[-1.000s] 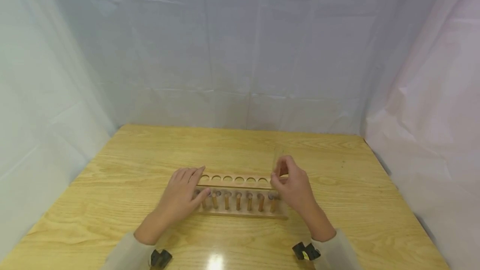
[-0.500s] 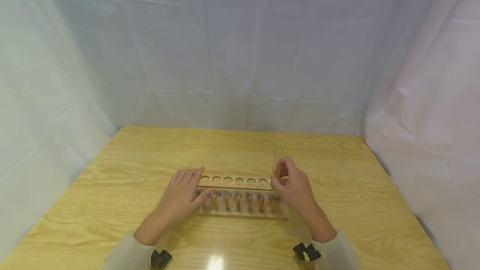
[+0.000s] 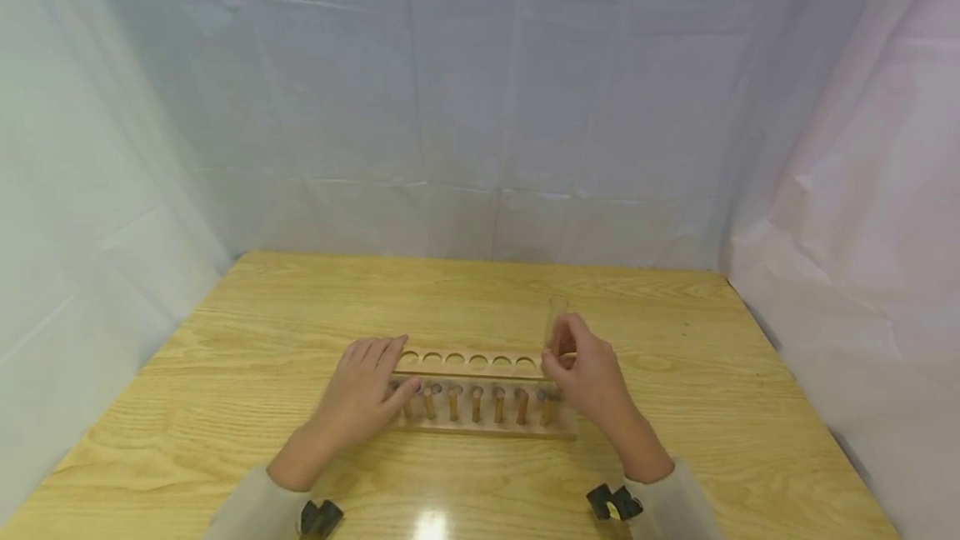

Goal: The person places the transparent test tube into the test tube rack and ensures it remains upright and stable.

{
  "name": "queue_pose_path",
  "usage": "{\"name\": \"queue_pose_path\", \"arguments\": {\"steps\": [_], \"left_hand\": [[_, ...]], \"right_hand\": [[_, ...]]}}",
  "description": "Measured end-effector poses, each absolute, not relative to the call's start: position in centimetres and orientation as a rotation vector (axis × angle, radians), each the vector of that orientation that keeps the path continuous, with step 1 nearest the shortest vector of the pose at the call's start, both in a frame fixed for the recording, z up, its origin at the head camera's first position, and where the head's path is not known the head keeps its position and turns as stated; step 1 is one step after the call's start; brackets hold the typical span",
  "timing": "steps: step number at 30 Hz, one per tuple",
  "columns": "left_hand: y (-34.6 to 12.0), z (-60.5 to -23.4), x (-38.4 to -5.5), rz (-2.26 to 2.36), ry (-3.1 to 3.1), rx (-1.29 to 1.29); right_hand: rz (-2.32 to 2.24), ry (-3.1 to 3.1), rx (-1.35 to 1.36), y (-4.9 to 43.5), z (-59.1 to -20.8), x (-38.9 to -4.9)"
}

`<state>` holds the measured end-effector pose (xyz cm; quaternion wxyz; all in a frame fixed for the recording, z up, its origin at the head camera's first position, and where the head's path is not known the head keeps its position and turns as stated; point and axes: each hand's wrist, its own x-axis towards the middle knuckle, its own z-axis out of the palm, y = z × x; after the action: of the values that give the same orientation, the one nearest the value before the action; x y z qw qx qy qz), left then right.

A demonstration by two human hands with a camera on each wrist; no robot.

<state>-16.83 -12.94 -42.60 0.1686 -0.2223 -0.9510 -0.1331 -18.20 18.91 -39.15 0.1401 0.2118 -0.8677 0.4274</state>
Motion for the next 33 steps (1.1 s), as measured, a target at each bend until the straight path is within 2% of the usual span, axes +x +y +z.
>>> {"name": "queue_pose_path", "arguments": {"steps": [33], "left_hand": [[-13.02,-42.57,-16.85,-0.396,-2.692,-0.630]], "right_hand": [[1.190,-2.505,0.621,18.97,-39.06,-18.38]]}}
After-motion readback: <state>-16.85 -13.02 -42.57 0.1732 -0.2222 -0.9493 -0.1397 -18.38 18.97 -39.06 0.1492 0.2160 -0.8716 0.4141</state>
